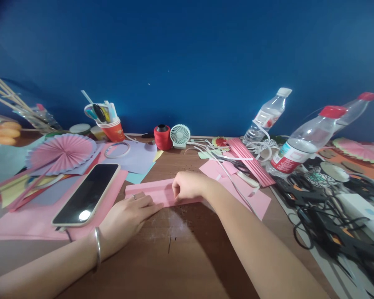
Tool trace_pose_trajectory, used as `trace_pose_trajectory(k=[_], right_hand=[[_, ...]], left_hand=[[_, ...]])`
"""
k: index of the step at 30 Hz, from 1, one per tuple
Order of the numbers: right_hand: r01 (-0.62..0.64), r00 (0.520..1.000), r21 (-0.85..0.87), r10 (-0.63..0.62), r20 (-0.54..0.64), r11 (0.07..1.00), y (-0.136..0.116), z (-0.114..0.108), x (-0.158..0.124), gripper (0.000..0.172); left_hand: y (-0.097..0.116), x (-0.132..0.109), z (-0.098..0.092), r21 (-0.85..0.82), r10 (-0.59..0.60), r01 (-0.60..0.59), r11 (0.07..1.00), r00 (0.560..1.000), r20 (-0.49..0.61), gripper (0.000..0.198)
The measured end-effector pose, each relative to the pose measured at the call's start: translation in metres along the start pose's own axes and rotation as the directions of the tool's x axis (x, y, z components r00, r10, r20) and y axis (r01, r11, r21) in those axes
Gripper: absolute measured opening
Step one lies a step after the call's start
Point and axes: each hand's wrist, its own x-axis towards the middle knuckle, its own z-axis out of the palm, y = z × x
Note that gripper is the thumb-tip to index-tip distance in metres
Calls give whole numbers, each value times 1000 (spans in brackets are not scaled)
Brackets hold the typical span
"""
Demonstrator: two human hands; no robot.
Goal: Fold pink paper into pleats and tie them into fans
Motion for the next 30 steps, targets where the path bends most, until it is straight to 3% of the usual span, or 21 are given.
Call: trace_pose_trajectory(k=[9, 13, 21, 30], right_hand=[[-91, 995, -44, 93, 32, 995, -3, 0, 1, 24], [-68, 997, -7, 68, 34, 998, 1, -2, 0, 30], [10, 1000, -95, -7, 26, 995, -7, -10, -10, 24], [-25, 994, -63, 32, 101, 998, 16, -14, -10, 21]], left_hand=[[5, 4, -8, 110, 49, -55, 992, 997, 54, 42], [5, 3, -8, 131, 27, -32, 991, 999, 41, 35], [4, 3, -6, 129, 23, -27, 991, 999, 33, 38], [7, 3, -8, 149, 16, -21, 989, 999, 30, 40]])
